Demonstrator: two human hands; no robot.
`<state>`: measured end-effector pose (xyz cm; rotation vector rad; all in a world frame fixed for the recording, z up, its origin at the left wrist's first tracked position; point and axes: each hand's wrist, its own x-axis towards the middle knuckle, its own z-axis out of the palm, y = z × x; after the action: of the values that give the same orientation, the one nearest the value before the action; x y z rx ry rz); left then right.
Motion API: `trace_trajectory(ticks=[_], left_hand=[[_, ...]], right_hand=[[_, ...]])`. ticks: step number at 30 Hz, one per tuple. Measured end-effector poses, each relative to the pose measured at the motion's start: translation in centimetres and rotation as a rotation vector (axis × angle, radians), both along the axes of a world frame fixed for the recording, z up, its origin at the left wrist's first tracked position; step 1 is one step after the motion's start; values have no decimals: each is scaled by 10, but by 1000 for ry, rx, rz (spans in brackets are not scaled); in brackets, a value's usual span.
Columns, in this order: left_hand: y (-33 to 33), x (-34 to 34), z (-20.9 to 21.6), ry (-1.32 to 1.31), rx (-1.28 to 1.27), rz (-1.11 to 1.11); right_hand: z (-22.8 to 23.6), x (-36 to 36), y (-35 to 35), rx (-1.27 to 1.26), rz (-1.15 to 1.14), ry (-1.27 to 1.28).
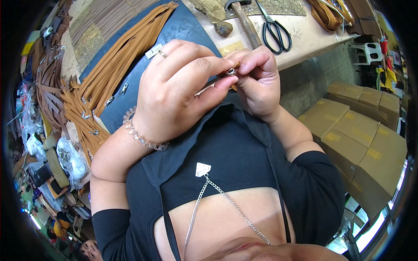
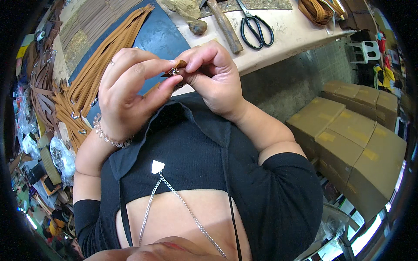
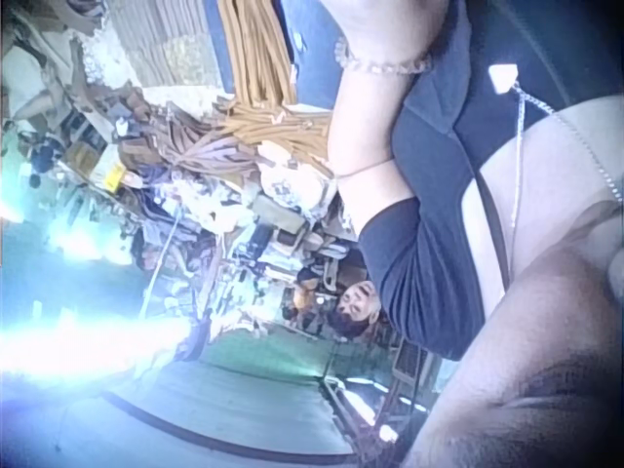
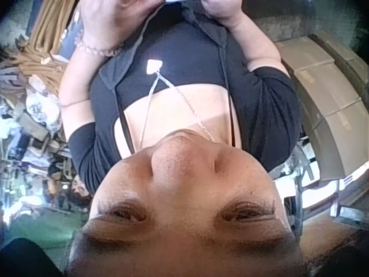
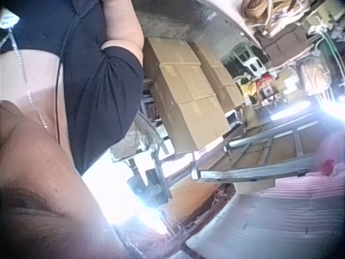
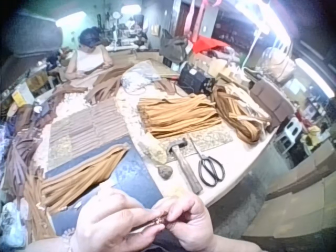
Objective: The person attaches metal hardware to leather straps, using scissors to trim excess material, and سپس arranges the completed pieces together.
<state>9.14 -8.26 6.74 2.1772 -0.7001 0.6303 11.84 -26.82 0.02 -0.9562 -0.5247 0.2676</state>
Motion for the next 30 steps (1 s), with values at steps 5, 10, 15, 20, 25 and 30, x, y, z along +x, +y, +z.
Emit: trace_trajectory(ticks=[5,10,15,20,25,30], left_hand=[[0,2,1,24,-3,-14],[2,0,5,168,-22,53],[3,-1,7,359,-51,21],[3,-4,6,399,-57,-20],[0,-4,2,362,-61,-39],[1,-4,5,369,-69,-45]], right_hand=[[-2,2,2,30,-18,-22],[3,3,-2,-159,-137,-212],[12,6,-9,-302,-202,-347],[18,8,-9,-361,-214,-416],[21,10,-12,-385,-166,-491],[27,11,-11,-392,-148,-556]])
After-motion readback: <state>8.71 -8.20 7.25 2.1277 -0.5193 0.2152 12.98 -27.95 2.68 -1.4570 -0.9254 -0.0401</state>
